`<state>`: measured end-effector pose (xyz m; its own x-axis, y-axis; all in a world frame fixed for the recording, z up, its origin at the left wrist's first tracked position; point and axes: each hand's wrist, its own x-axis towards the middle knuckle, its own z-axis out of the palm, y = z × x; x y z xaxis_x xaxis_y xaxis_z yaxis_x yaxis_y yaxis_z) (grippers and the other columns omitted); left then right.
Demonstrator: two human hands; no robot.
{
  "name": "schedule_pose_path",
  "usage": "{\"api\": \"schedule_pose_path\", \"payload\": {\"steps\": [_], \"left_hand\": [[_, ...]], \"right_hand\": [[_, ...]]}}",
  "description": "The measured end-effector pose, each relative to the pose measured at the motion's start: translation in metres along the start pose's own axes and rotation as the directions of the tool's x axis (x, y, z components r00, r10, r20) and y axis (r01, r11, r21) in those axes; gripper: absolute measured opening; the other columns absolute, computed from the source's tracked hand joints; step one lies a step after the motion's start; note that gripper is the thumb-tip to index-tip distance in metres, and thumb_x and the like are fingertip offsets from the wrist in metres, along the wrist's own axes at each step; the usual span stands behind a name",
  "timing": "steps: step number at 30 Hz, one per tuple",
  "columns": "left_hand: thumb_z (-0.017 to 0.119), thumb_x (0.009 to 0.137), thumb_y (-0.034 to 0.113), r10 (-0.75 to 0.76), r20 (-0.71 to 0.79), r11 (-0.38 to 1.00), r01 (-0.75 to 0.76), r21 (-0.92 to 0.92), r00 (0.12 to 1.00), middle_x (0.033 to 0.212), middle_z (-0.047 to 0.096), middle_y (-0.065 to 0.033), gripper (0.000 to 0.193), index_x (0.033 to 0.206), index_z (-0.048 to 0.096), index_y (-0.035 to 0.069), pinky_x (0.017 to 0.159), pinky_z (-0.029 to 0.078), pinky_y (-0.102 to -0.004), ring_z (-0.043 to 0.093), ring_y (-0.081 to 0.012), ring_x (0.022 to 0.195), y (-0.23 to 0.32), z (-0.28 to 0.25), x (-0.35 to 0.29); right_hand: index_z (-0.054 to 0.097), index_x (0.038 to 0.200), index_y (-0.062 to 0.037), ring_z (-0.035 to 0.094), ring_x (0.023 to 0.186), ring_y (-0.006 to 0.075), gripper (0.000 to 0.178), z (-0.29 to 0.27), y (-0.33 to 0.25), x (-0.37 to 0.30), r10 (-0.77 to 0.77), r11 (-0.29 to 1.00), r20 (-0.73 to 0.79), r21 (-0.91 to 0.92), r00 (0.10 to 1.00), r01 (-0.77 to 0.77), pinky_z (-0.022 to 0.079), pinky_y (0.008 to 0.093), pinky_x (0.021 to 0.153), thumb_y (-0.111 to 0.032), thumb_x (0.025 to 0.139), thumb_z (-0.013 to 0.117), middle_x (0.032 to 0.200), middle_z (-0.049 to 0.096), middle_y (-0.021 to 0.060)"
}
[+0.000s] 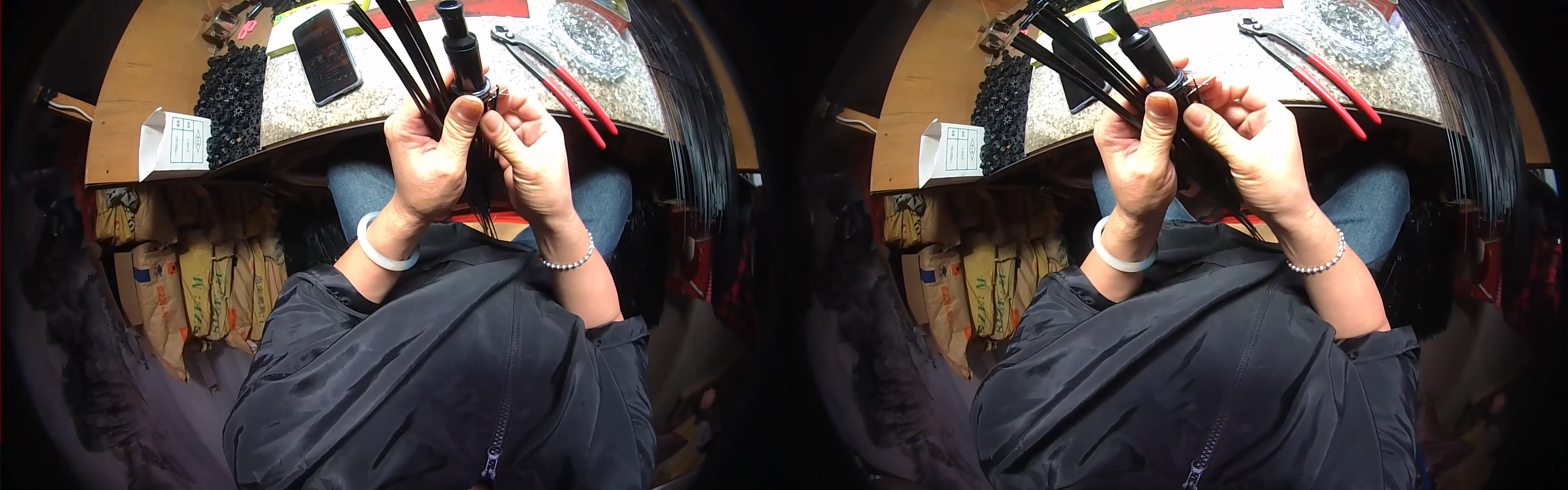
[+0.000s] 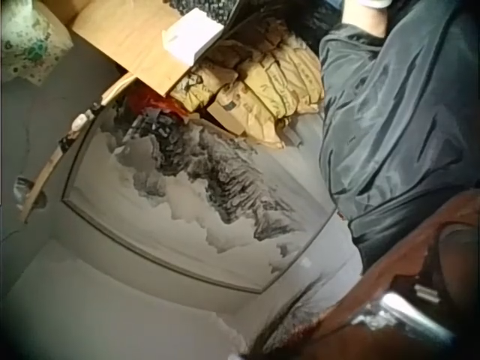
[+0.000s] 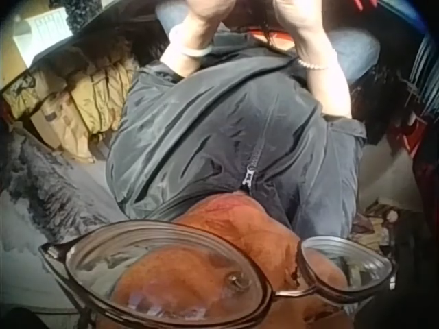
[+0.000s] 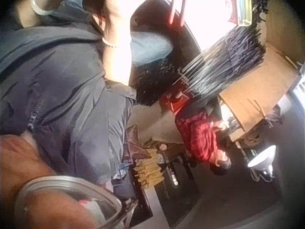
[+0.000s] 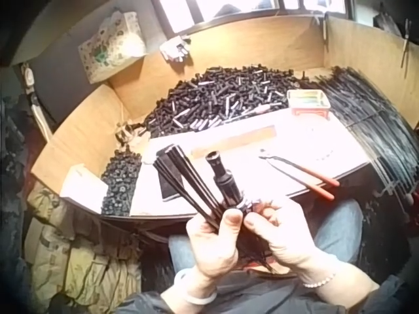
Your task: Assembling umbrella ribs and plastic components at a factory workbench.
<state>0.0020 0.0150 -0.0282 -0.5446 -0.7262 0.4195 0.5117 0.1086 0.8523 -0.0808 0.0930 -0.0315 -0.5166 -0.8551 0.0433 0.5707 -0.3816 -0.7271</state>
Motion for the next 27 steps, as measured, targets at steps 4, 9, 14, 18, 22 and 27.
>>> {"api": "schedule_pose_path", "payload": {"steps": [4, 9, 14, 18, 22, 27], "left_hand": [[0.060, 0.090, 0.019, -0.061, 0.021, 0.994, 0.062, -0.087, 0.998, 0.100, 0.066, -0.0143, 0.035, 0.116, 0.055, -0.004, 0.081, 0.052, -0.0303, 0.064, -0.0193, 0.090, 0.001, -0.001, 0.000], [0.061, 0.089, 0.015, -0.059, 0.046, 0.986, 0.066, -0.153, 0.997, 0.103, 0.066, -0.0113, 0.033, 0.117, 0.055, -0.002, 0.083, 0.051, -0.0303, 0.064, -0.0180, 0.093, 0.001, -0.005, -0.001], [0.061, 0.089, 0.015, -0.049, 0.029, 0.988, 0.052, -0.143, 0.998, 0.103, 0.066, -0.0115, 0.032, 0.116, 0.057, -0.003, 0.084, 0.051, -0.0293, 0.064, -0.0173, 0.093, 0.001, -0.002, -0.002], [0.061, 0.090, 0.017, -0.019, 0.032, 0.991, 0.023, -0.131, 0.999, 0.101, 0.066, -0.0115, 0.034, 0.116, 0.057, -0.004, 0.084, 0.049, -0.0287, 0.063, -0.0160, 0.092, 0.001, -0.003, -0.003], [0.060, 0.091, 0.018, -0.043, 0.049, 0.986, 0.050, -0.160, 0.998, 0.101, 0.066, -0.0109, 0.034, 0.117, 0.057, -0.004, 0.084, 0.049, -0.0282, 0.062, -0.0151, 0.091, 0.001, -0.002, -0.002], [0.058, 0.092, 0.022, -0.052, 0.138, 0.977, 0.079, -0.198, 0.989, 0.105, 0.065, -0.0095, 0.037, 0.118, 0.057, -0.003, 0.084, 0.048, -0.0269, 0.060, -0.0129, 0.093, 0.001, -0.005, -0.001]], "right_hand": [[0.065, 0.091, 0.0013, 0.062, 0.073, 0.0095, 0.011, -0.008, 0.013, -0.005, -0.161, 0.987, 0.002, -0.007, 0.987, 0.161, 0.052, 0.0224, 0.070, -0.003, 0.082, 0.069, 0.084, 0.067, 0.0068], [0.065, 0.098, 0.0020, 0.063, 0.076, 0.0098, 0.017, -0.009, 0.005, -0.003, -0.076, 0.997, 0.061, -0.025, 0.995, 0.078, 0.052, 0.0228, 0.071, -0.004, 0.082, 0.068, 0.089, 0.067, 0.0075], [0.064, 0.102, 0.0018, 0.062, 0.077, 0.0082, 0.021, -0.009, 0.003, 0.001, 0.026, 1.000, 0.057, 0.007, 0.998, -0.027, 0.051, 0.0214, 0.072, -0.009, 0.084, 0.068, 0.089, 0.067, 0.0066], [0.067, 0.098, 0.0008, 0.061, 0.077, 0.0071, 0.018, -0.013, 0.000, 0.003, 0.028, 0.998, 0.113, -0.065, 0.993, -0.021, 0.050, 0.0211, 0.070, -0.011, 0.085, 0.068, 0.088, 0.068, 0.0057], [0.063, 0.104, 0.0002, 0.061, 0.076, 0.0071, 0.023, -0.011, 0.006, 0.004, -0.024, 1.000, 0.075, -0.002, 0.997, 0.024, 0.050, 0.0198, 0.068, -0.012, 0.085, 0.068, 0.090, 0.067, 0.0054], [0.063, 0.102, -0.0004, 0.058, 0.073, 0.0044, 0.023, -0.016, 0.003, 0.006, 0.118, 0.993, 0.088, -0.020, 0.989, -0.116, 0.047, 0.0173, 0.067, -0.015, 0.085, 0.068, 0.085, 0.065, 0.0017]]}}
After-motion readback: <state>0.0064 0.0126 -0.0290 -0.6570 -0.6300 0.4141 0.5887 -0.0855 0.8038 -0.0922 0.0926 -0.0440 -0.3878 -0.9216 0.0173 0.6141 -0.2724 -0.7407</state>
